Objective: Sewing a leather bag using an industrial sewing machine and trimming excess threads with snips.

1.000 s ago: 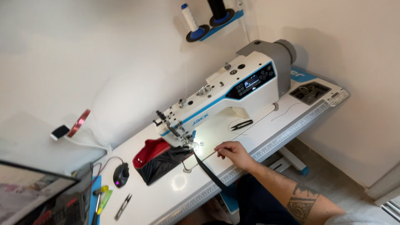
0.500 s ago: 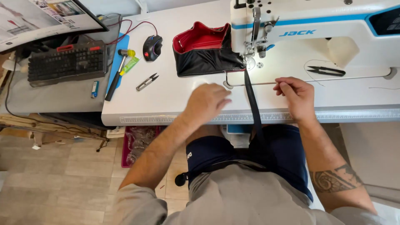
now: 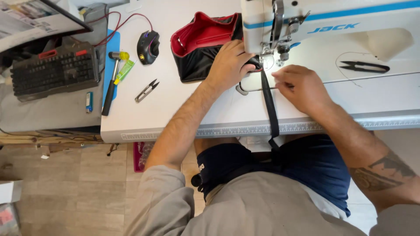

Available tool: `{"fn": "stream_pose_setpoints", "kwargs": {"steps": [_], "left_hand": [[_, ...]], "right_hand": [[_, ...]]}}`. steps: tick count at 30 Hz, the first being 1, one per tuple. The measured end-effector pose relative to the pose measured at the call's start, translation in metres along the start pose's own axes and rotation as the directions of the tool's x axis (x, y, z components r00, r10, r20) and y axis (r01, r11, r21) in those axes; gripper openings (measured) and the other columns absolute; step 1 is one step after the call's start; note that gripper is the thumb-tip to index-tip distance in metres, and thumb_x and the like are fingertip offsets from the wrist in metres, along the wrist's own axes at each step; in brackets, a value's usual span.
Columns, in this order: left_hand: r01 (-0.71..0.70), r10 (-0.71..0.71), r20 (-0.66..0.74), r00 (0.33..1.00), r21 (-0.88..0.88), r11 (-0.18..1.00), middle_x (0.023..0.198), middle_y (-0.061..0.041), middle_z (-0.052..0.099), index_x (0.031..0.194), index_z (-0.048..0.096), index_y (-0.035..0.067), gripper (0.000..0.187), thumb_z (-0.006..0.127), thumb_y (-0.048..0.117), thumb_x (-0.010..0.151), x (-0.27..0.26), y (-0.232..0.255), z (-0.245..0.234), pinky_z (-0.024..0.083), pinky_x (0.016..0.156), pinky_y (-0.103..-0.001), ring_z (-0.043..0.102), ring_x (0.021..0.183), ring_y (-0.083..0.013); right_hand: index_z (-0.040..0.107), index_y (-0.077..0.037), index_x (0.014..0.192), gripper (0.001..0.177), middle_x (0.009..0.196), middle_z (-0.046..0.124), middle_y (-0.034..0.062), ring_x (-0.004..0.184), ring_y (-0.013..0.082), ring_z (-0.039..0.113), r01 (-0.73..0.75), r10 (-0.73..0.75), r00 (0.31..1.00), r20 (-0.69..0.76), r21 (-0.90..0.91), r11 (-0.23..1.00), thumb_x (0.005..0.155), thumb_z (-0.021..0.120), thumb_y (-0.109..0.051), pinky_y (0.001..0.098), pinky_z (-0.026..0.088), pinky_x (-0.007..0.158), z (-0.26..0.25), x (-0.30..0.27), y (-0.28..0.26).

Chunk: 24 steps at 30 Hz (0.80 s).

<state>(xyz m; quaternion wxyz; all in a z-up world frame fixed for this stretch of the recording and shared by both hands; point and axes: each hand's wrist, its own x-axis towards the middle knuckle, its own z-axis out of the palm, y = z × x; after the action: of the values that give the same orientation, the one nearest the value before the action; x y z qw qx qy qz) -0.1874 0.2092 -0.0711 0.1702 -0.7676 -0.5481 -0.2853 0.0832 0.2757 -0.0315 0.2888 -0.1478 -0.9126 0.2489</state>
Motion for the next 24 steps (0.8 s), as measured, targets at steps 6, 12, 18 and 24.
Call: {"fn": "stream_pose_setpoints", "kwargs": {"steps": [6, 12, 18, 24], "left_hand": [[0.066, -0.069, -0.122, 0.99, -0.032, 0.997, 0.088, -0.002, 0.059, 0.094, 0.076, 0.018, 0.021, 0.074, 0.038, 0.091, -0.002, 0.006, 0.008, 0.049, 0.089, -0.043, 0.061, 0.093, -0.0243], [0.099, -0.097, -0.134, 0.986, 0.01, 0.995, 0.085, -0.001, 0.054, 0.088, 0.073, 0.018, 0.017, 0.071, 0.034, 0.094, -0.004, 0.016, 0.005, 0.048, 0.087, -0.042, 0.06, 0.091, -0.0232], [0.146, -0.145, -0.102, 0.984, 0.005, 0.989, 0.088, -0.001, 0.053, 0.087, 0.072, 0.017, 0.016, 0.076, 0.033, 0.088, 0.0, 0.02, 0.001, 0.046, 0.087, -0.043, 0.058, 0.094, -0.0225], [0.209, -0.21, -0.015, 0.978, -0.063, 0.976, 0.093, -0.002, 0.054, 0.084, 0.068, 0.015, 0.024, 0.09, 0.024, 0.081, 0.01, 0.027, -0.02, 0.041, 0.083, -0.041, 0.05, 0.089, -0.0238]], "right_hand": [[0.081, -0.005, 0.109, 0.025, 0.11, 0.075, 0.0141, 0.09, 0.0335, 0.069, 0.083, -0.086, 0.996, -0.013, -0.147, 0.986, 0.085, 0.078, -0.002, 0.0438, 0.058, 0.076, 0.018, 0.014, 0.011], [0.082, -0.013, 0.111, 0.023, 0.115, 0.074, 0.007, 0.09, 0.0234, 0.066, 0.156, -0.163, 0.987, -0.006, -0.265, 0.951, 0.089, 0.075, -0.009, 0.0366, 0.057, 0.078, 0.023, 0.004, 0.017], [0.083, -0.015, 0.106, 0.019, 0.116, 0.075, 0.0061, 0.09, 0.0232, 0.065, 0.188, -0.201, 0.98, -0.013, -0.297, 0.936, 0.09, 0.075, -0.01, 0.0362, 0.056, 0.081, 0.022, 0.005, 0.019], [0.081, -0.015, 0.106, 0.015, 0.126, 0.078, -0.0011, 0.09, 0.0218, 0.062, 0.329, -0.357, 0.934, -0.007, -0.375, 0.867, 0.096, 0.079, -0.004, 0.0332, 0.054, 0.074, 0.025, 0.008, 0.019]]}}
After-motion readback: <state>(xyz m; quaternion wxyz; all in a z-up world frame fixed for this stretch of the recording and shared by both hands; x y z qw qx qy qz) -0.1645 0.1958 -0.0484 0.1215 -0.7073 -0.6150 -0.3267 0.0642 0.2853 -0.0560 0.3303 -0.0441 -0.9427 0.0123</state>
